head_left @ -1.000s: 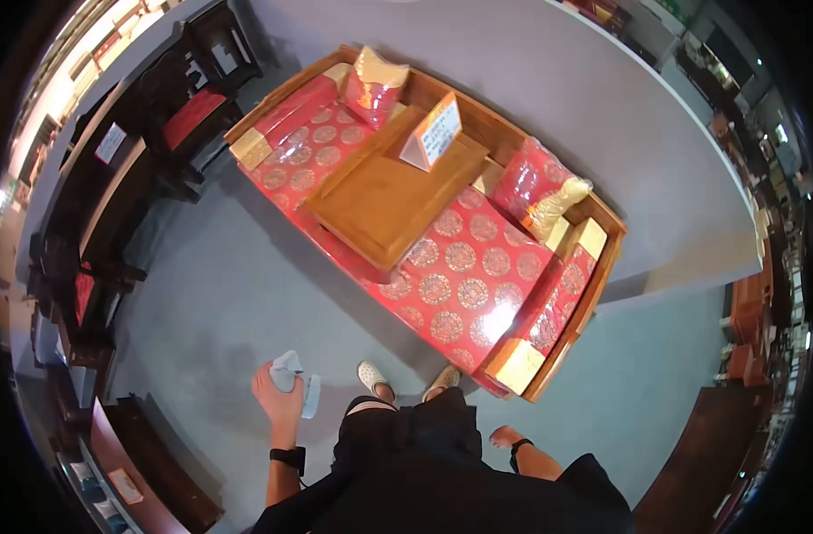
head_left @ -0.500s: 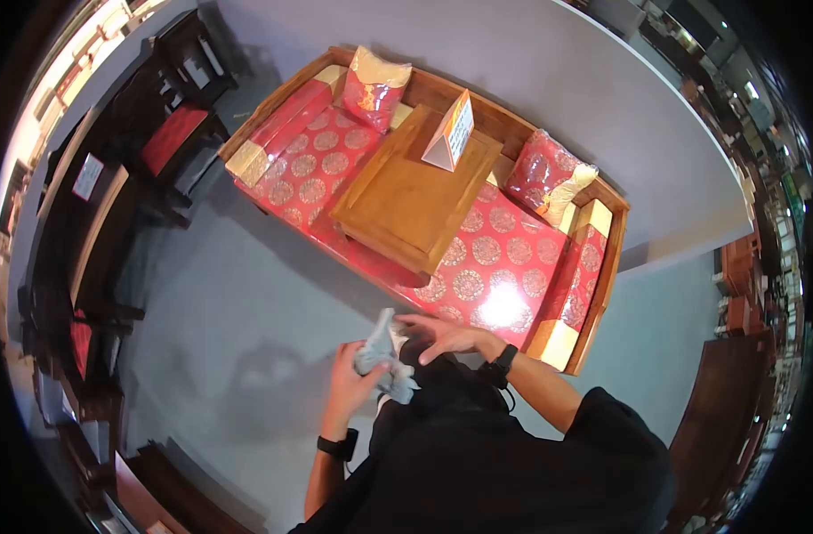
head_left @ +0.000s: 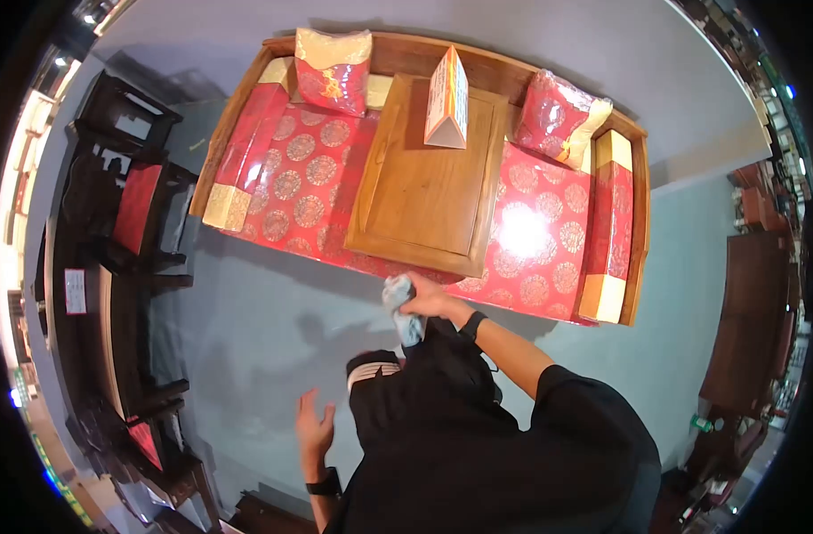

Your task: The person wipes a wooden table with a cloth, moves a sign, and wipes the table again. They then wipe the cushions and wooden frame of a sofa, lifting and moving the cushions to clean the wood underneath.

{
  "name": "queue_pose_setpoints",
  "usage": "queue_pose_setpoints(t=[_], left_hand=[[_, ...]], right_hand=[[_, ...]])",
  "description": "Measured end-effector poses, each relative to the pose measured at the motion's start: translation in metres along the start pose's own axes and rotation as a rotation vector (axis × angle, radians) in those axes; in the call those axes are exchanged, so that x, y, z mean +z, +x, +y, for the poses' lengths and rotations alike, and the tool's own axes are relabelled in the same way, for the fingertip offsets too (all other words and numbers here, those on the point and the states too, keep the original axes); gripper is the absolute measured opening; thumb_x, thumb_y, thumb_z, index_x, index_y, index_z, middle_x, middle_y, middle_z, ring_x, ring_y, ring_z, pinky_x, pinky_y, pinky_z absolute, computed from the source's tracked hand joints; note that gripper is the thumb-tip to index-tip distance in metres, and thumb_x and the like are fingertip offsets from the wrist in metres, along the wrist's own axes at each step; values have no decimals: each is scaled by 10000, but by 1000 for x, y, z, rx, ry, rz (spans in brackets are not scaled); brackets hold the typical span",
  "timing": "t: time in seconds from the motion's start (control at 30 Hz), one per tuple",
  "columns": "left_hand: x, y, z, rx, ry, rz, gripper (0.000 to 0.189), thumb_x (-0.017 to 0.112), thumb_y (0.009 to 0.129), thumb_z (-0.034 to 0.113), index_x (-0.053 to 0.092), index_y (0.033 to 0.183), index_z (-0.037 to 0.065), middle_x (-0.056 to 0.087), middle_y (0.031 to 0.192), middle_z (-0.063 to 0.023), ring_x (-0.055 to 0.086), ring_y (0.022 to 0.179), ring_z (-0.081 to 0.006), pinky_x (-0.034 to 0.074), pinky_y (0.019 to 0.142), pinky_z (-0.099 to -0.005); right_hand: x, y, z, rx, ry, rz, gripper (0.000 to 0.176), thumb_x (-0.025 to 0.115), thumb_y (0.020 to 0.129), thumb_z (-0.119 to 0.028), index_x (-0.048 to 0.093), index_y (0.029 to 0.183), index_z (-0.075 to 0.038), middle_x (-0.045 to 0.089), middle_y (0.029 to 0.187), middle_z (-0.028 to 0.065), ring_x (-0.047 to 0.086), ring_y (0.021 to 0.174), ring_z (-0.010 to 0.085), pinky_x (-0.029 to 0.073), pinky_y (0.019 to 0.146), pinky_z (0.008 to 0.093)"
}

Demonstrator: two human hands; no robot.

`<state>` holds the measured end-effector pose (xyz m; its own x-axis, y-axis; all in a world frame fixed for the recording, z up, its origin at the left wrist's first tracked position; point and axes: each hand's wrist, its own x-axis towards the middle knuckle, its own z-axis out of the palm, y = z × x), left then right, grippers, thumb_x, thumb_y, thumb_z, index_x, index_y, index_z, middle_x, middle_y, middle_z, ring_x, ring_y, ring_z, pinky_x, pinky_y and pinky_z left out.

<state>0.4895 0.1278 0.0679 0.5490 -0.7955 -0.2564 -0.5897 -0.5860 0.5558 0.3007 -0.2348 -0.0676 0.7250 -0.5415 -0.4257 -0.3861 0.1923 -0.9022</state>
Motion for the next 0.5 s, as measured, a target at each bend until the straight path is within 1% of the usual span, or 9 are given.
queue_pose_setpoints(t=[0.07,0.13,0.17,0.23,0.27,0.33,0.37,0.4,0.5], left_hand=[[-37,22,-7,-54,50,-72,415,701,935,173,608,1293,-14,639,1275,-224,603,1203,-429,493,1029,-474],[-60,58,-19,-86,105,-124,392,692,935,167,613,1272,-17,640,1274,-225,602,1199,-436,489,1032,-482],[-70,77,-29,-60,114,-130,391,696,930,180,620,1263,-11,641,1271,-221,601,1199,-432,488,1033,-488],[-77,125,-37,-18,128,-156,390,701,924,192,627,1253,-5,642,1268,-218,601,1199,-428,487,1034,-493],[-75,154,-36,4,190,-220,395,703,921,198,635,1259,5,645,1269,-210,600,1201,-424,484,1038,-497],[-71,220,-33,58,264,-307,400,705,918,204,643,1266,16,648,1269,-202,600,1203,-420,482,1042,-502],[-61,254,-33,241,312,-365,402,703,923,212,646,1268,15,648,1281,-194,607,1192,-417,488,1031,-500],[-51,296,-31,444,353,-420,404,701,928,221,648,1271,14,648,1294,-186,613,1180,-415,495,1021,-498],[-40,396,-15,637,261,-536,374,704,932,185,658,1260,13,662,1264,-197,632,1150,-407,509,1006,-467]], right_hand=[[-19,18,-3,116,21,177,711,870,691,-152,586,1334,-48,695,1194,133,676,1130,288,536,999,402],[-40,42,12,147,-155,389,838,860,735,-228,495,1477,-94,634,1339,194,647,1216,363,533,1022,439],[-50,51,17,154,-146,405,838,860,735,-228,495,1477,-94,634,1339,194,647,1216,363,533,1022,439],[-65,63,30,311,-312,542,1010,853,776,-337,320,1619,-172,461,1564,236,534,1377,424,479,1107,483],[-66,69,41,328,-297,558,1010,853,776,-337,320,1619,-172,461,1564,236,534,1377,424,479,1107,483],[-61,93,80,441,-598,632,1124,856,785,-438,192,1671,-241,246,1695,255,368,1510,451,373,1190,562],[-57,101,87,461,-529,657,1168,867,771,-493,175,1674,-226,190,1710,281,215,1573,469,232,1246,622],[-53,110,82,495,-518,704,1168,867,771,-493,175,1674,-226,190,1710,281,215,1573,469,232,1246,622],[-35,144,59,686,-634,754,1294,883,697,-610,159,1680,-178,111,1713,314,69,1589,512,110,1252,676]])
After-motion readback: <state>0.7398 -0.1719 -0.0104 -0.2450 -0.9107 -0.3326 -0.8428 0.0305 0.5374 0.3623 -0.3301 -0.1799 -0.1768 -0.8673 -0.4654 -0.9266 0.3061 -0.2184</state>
